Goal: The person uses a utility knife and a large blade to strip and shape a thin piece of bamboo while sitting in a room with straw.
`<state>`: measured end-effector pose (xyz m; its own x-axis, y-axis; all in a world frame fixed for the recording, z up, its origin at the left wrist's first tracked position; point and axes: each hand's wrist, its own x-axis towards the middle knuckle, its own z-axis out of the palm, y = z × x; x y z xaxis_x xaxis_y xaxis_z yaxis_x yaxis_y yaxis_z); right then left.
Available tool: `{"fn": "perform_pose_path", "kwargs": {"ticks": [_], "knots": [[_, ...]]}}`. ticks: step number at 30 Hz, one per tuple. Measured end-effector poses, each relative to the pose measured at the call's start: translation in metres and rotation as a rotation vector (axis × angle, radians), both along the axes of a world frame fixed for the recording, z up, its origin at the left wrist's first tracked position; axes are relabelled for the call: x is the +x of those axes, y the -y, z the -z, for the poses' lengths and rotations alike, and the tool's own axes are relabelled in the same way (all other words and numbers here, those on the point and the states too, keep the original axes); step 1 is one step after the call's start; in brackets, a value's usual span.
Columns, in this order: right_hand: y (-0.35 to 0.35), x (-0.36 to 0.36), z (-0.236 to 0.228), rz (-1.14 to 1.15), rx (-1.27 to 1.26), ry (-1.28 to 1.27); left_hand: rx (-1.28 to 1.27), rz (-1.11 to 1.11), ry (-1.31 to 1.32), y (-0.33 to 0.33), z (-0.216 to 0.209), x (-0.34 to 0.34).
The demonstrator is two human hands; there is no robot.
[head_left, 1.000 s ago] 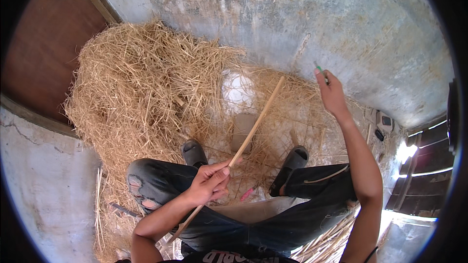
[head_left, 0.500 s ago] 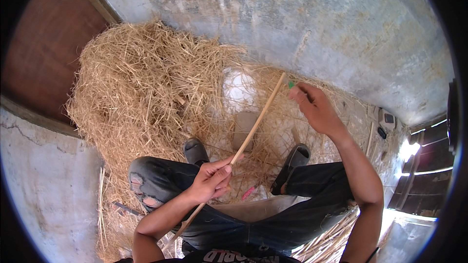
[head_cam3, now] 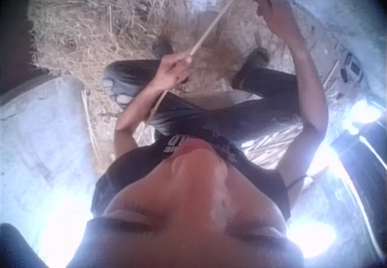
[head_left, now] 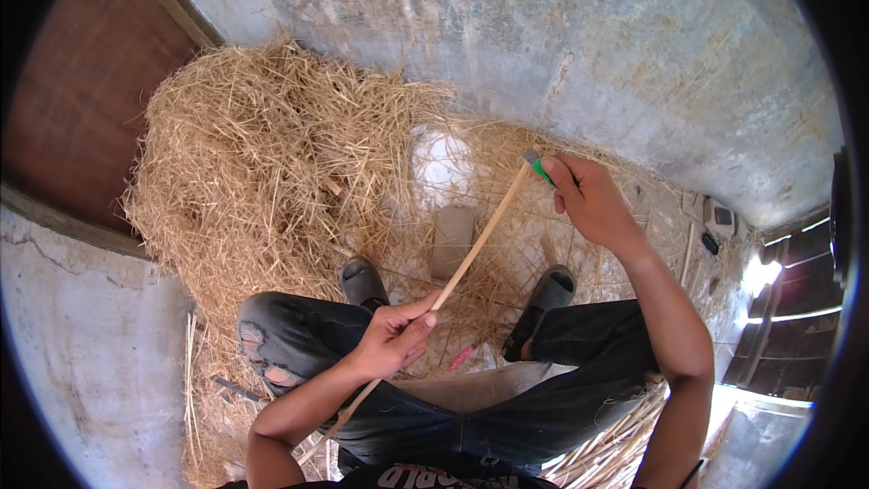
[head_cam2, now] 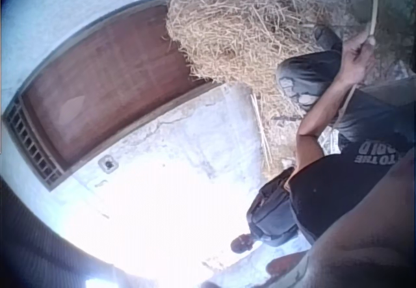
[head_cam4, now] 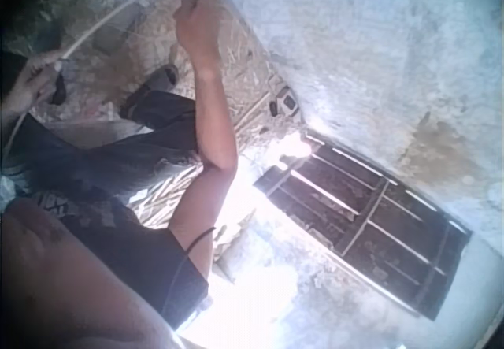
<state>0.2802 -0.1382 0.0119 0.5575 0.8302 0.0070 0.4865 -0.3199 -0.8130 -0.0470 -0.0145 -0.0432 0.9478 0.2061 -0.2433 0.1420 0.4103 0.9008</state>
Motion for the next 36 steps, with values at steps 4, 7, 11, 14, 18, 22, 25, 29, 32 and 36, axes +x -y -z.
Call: {"fn": "perform_pose_path", "kwargs": {"ticks": [4,7,11,14,18,22,25,29,32,36], "knots": [[-0.005,-0.029,0.012,-0.018,0.050,0.063,-0.039,-0.026,0.022,0.000,0.003,-0.001],[-0.002,-0.077,0.026,-0.211,-0.044,0.081,-0.029,-0.049,-0.042,-0.001,-0.001,0.001],[-0.009,-0.072,0.018,-0.123,-0.024,0.163,-0.079,-0.058,-0.073,-0.004,-0.002,0.000],[-0.016,-0.038,0.013,0.067,0.016,0.184,-0.163,-0.039,-0.060,-0.006,-0.005,0.001],[-0.009,-0.072,0.029,-0.115,0.044,0.218,-0.230,-0.038,-0.069,-0.009,-0.010,0.002],[-0.016,-0.085,0.031,-0.153,0.120,0.238,-0.247,-0.049,-0.083,-0.011,-0.008,-0.001],[-0.023,-0.031,0.016,0.096,-0.043,0.237,-0.264,-0.035,-0.097,-0.009,-0.012,0.000],[-0.013,-0.068,0.021,-0.090,0.071,0.228,-0.293,-0.032,-0.071,-0.011,-0.012,-0.001],[-0.006,-0.100,0.033,-0.221,0.095,0.312,-0.269,-0.042,-0.082,-0.014,-0.014,0.000],[-0.022,-0.045,0.024,0.019,0.064,0.244,-0.068,-0.090,-0.019,-0.006,0.005,-0.006]]}}
